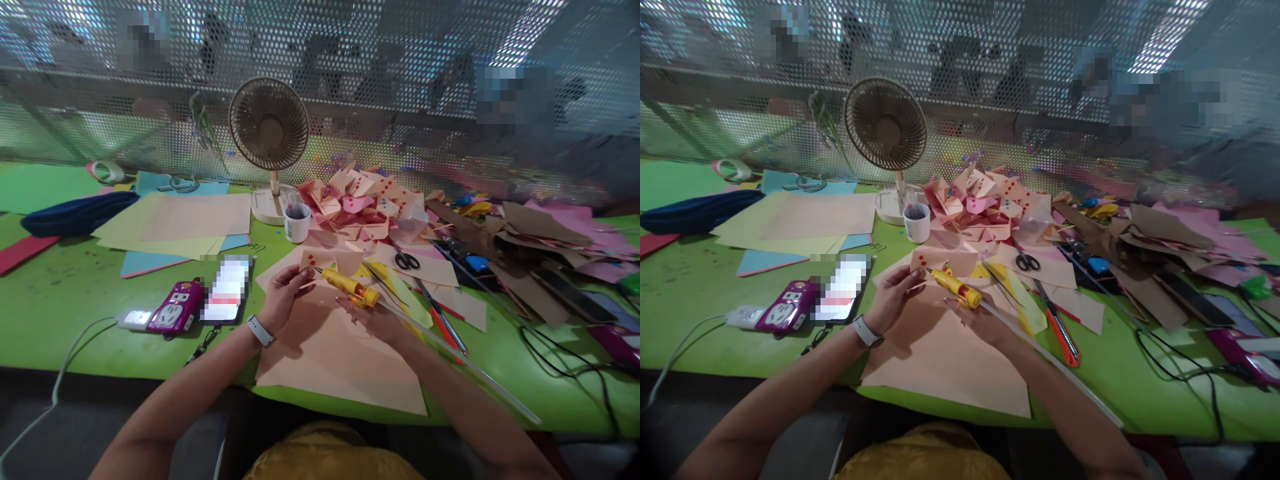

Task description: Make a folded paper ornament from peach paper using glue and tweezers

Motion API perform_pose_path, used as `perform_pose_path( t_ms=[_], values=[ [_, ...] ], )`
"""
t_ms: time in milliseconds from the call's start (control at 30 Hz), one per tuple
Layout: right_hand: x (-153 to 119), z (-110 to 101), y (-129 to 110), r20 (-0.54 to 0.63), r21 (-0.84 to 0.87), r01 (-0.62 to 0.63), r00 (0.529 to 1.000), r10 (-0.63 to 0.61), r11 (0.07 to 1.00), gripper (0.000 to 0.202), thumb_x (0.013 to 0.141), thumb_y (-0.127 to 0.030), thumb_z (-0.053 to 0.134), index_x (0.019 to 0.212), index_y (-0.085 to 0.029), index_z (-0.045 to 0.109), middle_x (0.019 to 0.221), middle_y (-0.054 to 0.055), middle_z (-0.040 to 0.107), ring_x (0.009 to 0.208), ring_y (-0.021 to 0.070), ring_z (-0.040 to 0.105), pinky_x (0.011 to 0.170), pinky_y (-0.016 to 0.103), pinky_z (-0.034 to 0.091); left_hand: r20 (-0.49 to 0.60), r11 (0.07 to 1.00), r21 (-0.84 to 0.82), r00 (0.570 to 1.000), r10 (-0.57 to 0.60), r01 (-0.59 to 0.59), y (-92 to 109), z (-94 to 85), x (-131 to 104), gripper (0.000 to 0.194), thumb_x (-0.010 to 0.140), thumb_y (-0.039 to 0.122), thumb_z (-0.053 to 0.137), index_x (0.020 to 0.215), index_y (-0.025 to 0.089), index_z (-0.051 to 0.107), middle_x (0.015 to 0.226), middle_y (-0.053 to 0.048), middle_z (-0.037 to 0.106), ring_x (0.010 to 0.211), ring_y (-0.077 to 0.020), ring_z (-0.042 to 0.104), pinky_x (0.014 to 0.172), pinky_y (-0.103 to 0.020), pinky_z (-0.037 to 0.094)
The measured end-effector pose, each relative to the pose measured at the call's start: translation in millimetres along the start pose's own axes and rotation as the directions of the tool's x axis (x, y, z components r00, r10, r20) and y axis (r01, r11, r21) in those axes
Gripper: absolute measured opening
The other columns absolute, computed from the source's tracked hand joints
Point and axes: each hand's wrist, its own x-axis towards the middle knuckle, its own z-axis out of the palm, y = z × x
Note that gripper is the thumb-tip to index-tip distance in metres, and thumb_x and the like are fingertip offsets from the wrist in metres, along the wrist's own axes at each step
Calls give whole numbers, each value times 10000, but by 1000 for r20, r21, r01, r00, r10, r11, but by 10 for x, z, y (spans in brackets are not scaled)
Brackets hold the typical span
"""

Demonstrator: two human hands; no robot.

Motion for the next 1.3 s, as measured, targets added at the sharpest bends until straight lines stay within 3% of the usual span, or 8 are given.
perform_pose_path(
  t_ms=[267, 733, 933, 1300],
  values=[
    [-30, 58, -20, 1, -52, 43, 999, -43, 998, 276, 718, -439, 710, 812, -181, 695, 666, 50, 645, 539, 153, 571, 493, 288, 488, 12, 1000, 8, 1000, 8, -8, -6, -2, -2, 308, 630, 377, 856, 857, 199, 748, 870, -18, 715, 820, -146, 673, 815, -313, 565],
    [-44, 79, -30, -72, -80, 30, 997, -36, 996, 298, 678, -417, 724, 864, -185, 701, 760, 80, 669, 563, 169, 580, 484, 299, 504, 9, 1000, 10, 1000, 4, -4, 6, 8, -6, 323, 620, 381, 860, 856, 193, 743, 867, -21, 716, 821, -149, 668, 820, -326, 562],
    [-70, 57, -104, -5, -106, 69, 998, -70, 992, 252, 720, -429, 696, 805, -191, 690, 656, 44, 628, 517, 146, 539, 459, 281, 475, 2, 1000, 5, 1000, 3, -3, 5, 11, -1, 327, 617, 375, 861, 860, 192, 740, 874, -22, 717, 829, -153, 671, 817, -328, 563],
    [-67, 60, -104, 13, -118, 97, 995, -97, 988, 296, 730, -462, 694, 706, -184, 595, 556, -13, 493, 471, 109, 454, 429, 265, 426, 22, 1000, 5, 1000, 10, -10, 4, 6, -11, 303, 635, 372, 853, 858, 198, 746, 877, -24, 718, 833, -145, 667, 801, -297, 570]
  ],
)
